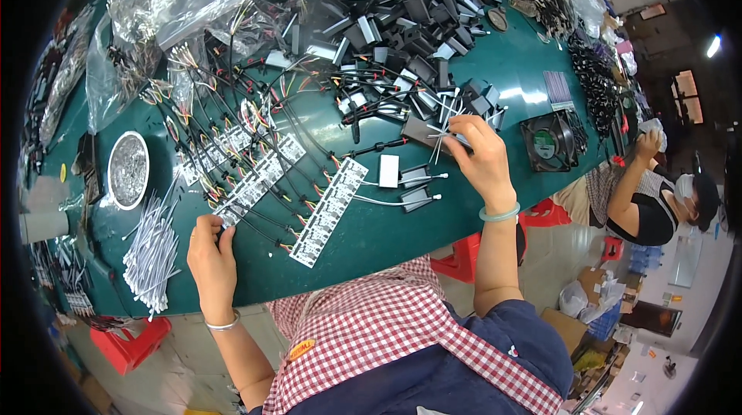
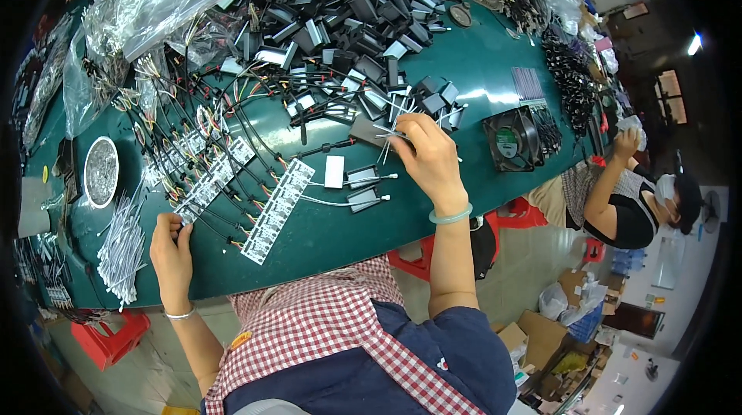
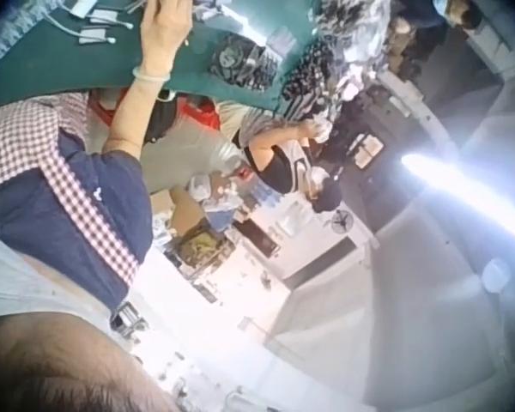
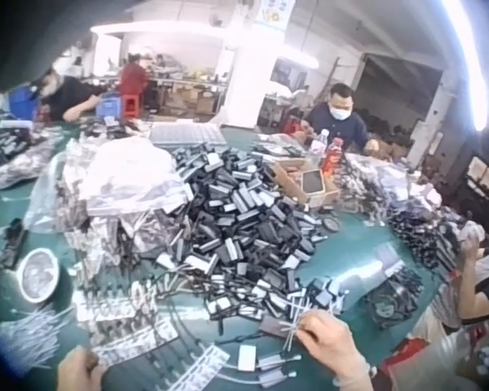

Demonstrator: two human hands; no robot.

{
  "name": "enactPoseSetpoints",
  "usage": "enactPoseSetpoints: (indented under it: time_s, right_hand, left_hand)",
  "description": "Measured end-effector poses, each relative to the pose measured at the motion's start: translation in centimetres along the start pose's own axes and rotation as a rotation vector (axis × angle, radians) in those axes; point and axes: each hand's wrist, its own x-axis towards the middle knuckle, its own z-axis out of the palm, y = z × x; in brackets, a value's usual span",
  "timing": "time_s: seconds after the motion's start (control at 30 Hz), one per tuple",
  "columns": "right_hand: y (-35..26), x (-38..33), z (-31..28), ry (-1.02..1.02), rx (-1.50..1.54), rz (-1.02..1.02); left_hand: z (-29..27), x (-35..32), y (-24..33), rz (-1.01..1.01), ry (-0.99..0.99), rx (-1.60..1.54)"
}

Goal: The person assembles small electronic components, wires, and plastic housings onto circuit boards by hand, securing them with zip ties on a factory production line.

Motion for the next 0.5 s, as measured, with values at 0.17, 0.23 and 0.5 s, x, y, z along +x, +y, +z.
enactPoseSetpoints:
  time_s: [0.17,0.23,0.5]
  right_hand:
    - [0.9,2.3,-0.3,0.205,0.178,0.187]
    - [2.7,4.4,0.5,0.233,0.107,0.195]
    - [6.0,7.7,3.4,-0.073,0.020,0.345]
  left_hand:
    - [0.0,0.0,-0.2,-0.089,0.004,-0.117]
    - [0.1,0.1,-0.2,-0.138,0.017,-0.176]
    - [0.1,0.6,-0.9,-0.136,0.037,-0.167]
